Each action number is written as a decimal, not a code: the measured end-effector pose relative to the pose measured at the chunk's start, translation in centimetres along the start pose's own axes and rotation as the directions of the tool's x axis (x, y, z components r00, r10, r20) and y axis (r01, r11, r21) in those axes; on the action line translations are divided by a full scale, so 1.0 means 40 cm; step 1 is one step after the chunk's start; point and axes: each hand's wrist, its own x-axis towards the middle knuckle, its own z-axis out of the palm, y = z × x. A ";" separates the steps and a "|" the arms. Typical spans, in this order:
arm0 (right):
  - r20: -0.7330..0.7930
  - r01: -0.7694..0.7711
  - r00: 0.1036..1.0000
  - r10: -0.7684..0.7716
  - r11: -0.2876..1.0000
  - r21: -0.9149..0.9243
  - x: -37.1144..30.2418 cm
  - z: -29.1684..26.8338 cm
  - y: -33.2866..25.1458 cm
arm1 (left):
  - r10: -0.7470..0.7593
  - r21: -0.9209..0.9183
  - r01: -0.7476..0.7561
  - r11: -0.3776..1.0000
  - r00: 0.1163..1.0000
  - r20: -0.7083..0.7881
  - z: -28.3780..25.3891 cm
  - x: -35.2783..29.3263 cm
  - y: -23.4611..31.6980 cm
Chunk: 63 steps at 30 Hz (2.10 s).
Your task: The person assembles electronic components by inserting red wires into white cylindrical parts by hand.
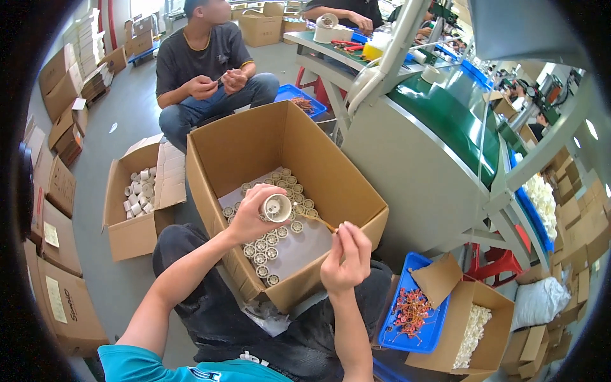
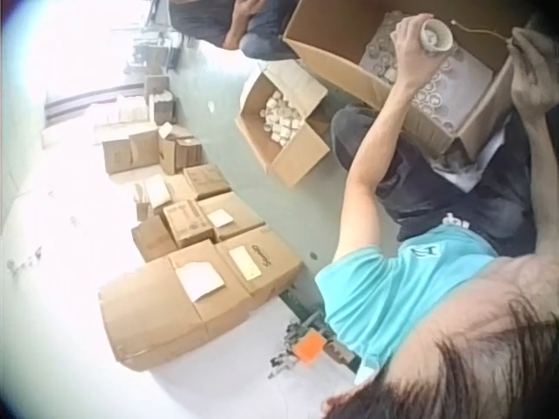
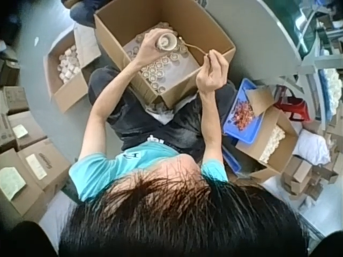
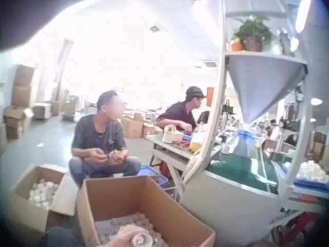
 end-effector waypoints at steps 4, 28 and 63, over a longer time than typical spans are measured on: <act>0.089 0.153 0.984 -0.152 0.988 -0.011 -0.010 0.013 -0.064 | 0.099 -0.034 -0.099 0.994 0.995 -0.006 0.009 -0.003 -0.003; 0.429 -0.349 0.862 0.269 0.930 0.117 -0.041 0.069 -0.063 | 0.254 0.111 -0.254 0.961 0.967 0.013 0.047 -0.011 0.016; 0.602 -0.582 0.675 0.427 0.809 0.078 -0.065 0.069 -0.011 | 0.033 -0.252 0.064 0.966 0.931 0.363 0.088 -0.032 0.011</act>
